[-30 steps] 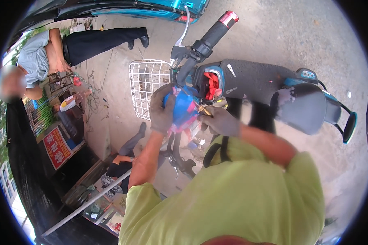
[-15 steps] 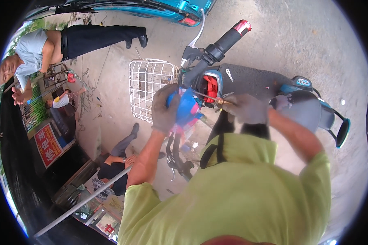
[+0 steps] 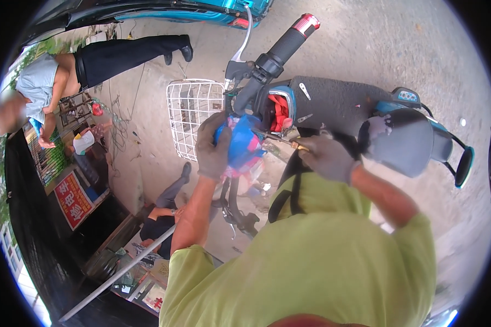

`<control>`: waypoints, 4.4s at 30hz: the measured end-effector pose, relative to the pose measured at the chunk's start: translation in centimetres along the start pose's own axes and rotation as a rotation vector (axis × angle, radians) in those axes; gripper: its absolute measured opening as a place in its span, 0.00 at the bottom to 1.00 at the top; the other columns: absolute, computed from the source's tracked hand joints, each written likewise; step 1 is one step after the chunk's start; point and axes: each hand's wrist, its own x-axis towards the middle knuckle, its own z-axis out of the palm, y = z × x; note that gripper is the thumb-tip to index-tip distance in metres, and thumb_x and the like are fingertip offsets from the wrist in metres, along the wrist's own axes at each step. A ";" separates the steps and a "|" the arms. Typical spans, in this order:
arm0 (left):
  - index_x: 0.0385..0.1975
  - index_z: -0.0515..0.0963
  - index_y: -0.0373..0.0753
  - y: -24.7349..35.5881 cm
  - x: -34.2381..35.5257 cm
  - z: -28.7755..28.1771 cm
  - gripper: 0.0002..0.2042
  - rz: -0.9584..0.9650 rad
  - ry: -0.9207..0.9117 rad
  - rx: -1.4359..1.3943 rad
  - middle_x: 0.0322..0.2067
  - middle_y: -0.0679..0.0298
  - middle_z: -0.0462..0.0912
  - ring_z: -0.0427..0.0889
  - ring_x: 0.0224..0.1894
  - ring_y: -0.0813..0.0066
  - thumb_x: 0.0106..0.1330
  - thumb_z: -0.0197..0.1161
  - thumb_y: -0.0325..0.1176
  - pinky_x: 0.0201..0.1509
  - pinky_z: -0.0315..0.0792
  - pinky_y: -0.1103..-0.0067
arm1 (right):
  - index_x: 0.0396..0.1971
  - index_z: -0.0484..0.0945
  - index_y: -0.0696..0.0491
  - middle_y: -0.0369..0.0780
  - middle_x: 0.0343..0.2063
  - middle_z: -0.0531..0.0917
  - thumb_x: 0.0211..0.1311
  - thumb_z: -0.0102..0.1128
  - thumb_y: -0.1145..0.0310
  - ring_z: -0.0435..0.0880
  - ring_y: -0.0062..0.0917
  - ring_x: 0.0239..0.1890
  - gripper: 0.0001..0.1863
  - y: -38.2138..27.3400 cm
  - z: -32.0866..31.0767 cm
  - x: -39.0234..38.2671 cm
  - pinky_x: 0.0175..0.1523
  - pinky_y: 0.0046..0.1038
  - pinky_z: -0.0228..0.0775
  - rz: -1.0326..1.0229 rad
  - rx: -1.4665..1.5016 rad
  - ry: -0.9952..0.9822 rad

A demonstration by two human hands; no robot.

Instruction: The person repairs the front electrical assembly of a blue moped using a screwdriver to tighten screws and pliers to strip and connect wires under the front cowl.

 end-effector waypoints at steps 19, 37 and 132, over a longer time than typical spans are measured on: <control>0.59 0.84 0.35 0.1 -0.1 0.1 0.16 -0.035 -0.008 -0.001 0.60 0.51 0.85 0.82 0.64 0.54 0.73 0.66 0.31 0.70 0.74 0.65 | 0.66 0.80 0.54 0.52 0.46 0.88 0.80 0.53 0.58 0.86 0.49 0.51 0.23 -0.1 2.9 0.2 0.59 0.44 0.77 0.132 0.248 -0.051; 0.58 0.83 0.34 0.0 -0.4 0.2 0.16 -0.049 -0.011 0.038 0.58 0.49 0.84 0.82 0.61 0.52 0.75 0.64 0.32 0.68 0.74 0.64 | 0.67 0.76 0.56 0.53 0.41 0.88 0.80 0.53 0.60 0.88 0.50 0.46 0.23 -0.8 3.5 1.8 0.51 0.49 0.80 -0.009 -0.041 0.141; 0.66 0.80 0.31 -0.4 -0.3 0.1 0.18 -0.075 -0.035 0.023 0.59 0.57 0.83 0.81 0.61 0.66 0.81 0.59 0.31 0.70 0.71 0.71 | 0.81 0.66 0.41 0.49 0.59 0.86 0.76 0.53 0.66 0.88 0.46 0.52 0.34 -0.5 6.3 2.8 0.60 0.42 0.81 -0.096 0.176 0.048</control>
